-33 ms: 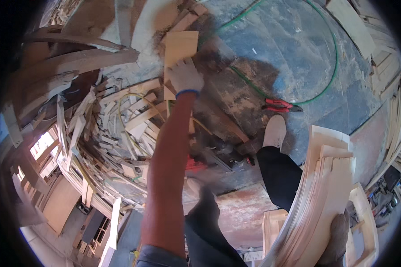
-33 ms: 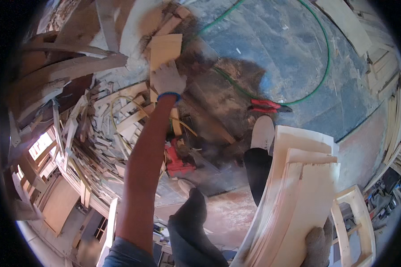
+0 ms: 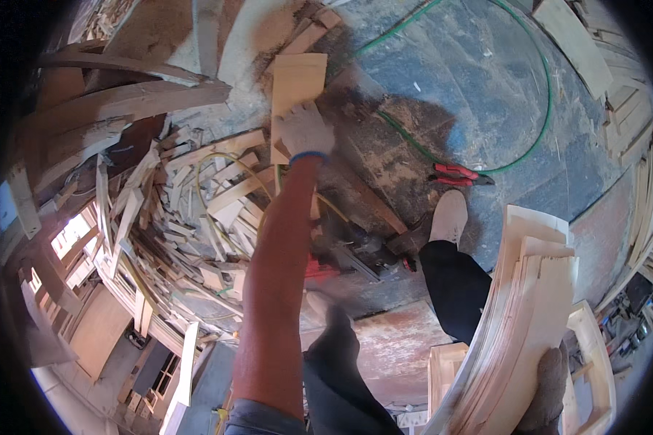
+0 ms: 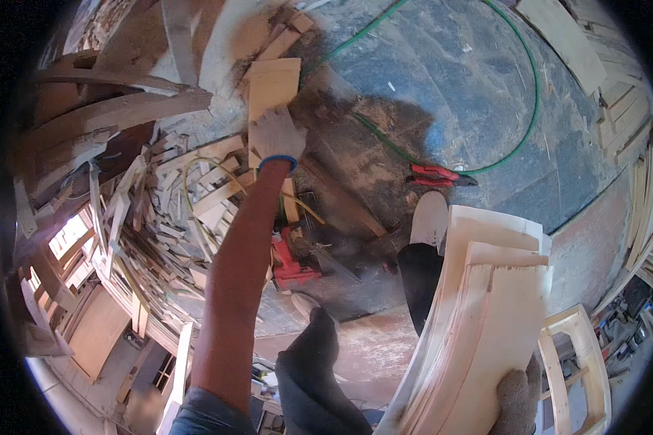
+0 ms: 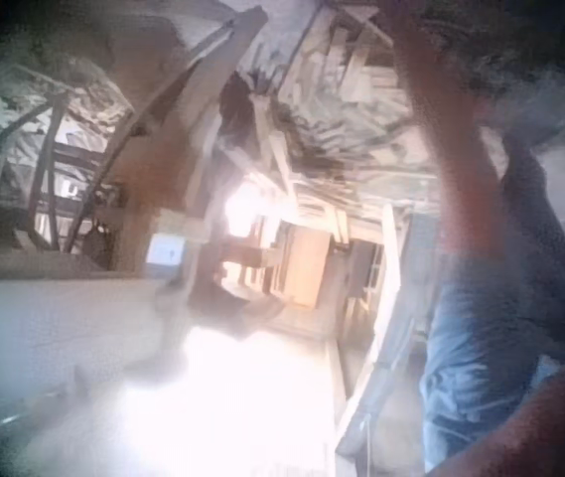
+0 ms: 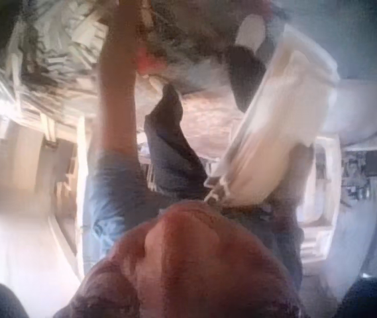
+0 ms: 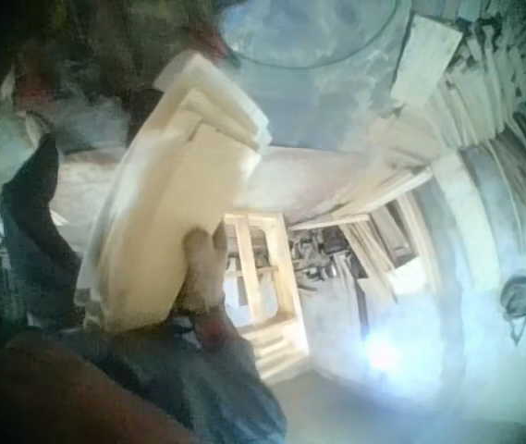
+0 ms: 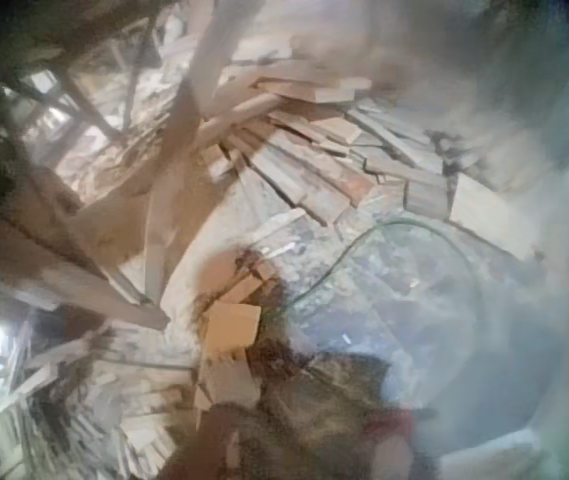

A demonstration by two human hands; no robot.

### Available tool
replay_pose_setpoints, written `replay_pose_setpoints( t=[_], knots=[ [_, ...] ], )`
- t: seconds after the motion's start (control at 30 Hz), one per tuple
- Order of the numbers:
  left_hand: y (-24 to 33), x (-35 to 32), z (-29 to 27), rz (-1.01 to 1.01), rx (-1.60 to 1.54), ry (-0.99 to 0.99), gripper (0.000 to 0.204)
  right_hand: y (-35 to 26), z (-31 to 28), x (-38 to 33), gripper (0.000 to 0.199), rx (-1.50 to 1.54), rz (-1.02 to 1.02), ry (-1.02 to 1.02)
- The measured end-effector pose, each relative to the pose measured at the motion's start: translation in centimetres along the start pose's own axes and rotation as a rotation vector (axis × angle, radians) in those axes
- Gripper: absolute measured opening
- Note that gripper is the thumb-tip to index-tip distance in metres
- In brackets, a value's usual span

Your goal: The person measures a wooden frame, selects and measures small wooden pieces, then attaches them to the frame using a nail gun. The person repeatedly positions and fastens pieces to build up the structure.

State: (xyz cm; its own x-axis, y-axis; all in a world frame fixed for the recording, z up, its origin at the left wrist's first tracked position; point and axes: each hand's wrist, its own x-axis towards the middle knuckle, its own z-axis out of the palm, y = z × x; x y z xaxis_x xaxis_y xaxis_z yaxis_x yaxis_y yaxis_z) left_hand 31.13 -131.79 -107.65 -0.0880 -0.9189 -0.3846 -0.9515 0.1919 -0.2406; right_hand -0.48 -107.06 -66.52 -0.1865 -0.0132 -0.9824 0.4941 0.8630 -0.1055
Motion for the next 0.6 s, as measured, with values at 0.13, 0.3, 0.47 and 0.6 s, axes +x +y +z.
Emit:
replay_pose_setpoints(
  t=[0.13,0.3,0.47,0.6],
  knots=[
    [-1.9,-2.1,2.2,-0.094,-0.111,-0.045,0.058,-0.9,0.5,0.0,0.058,-0.02,-0.01,-0.025],
    [-7.9,-2.4,6.1,-0.313,-0.418,0.236,0.063,-0.5,0.5,-0.5,0.06,-0.049,-0.008,-0.033],
    [-3.6,-3.0,3.5,-0.316,-0.406,0.091,0.067,1.1,1.6,1.4,0.055,-0.127,-0.306,0.005],
    [-2.1,-4.3,3.4,-0.328,-0.722,-0.076,0.063,-3.7,2.9,5.3,0.051,-0.44,-0.224,-0.029]
  ],
)
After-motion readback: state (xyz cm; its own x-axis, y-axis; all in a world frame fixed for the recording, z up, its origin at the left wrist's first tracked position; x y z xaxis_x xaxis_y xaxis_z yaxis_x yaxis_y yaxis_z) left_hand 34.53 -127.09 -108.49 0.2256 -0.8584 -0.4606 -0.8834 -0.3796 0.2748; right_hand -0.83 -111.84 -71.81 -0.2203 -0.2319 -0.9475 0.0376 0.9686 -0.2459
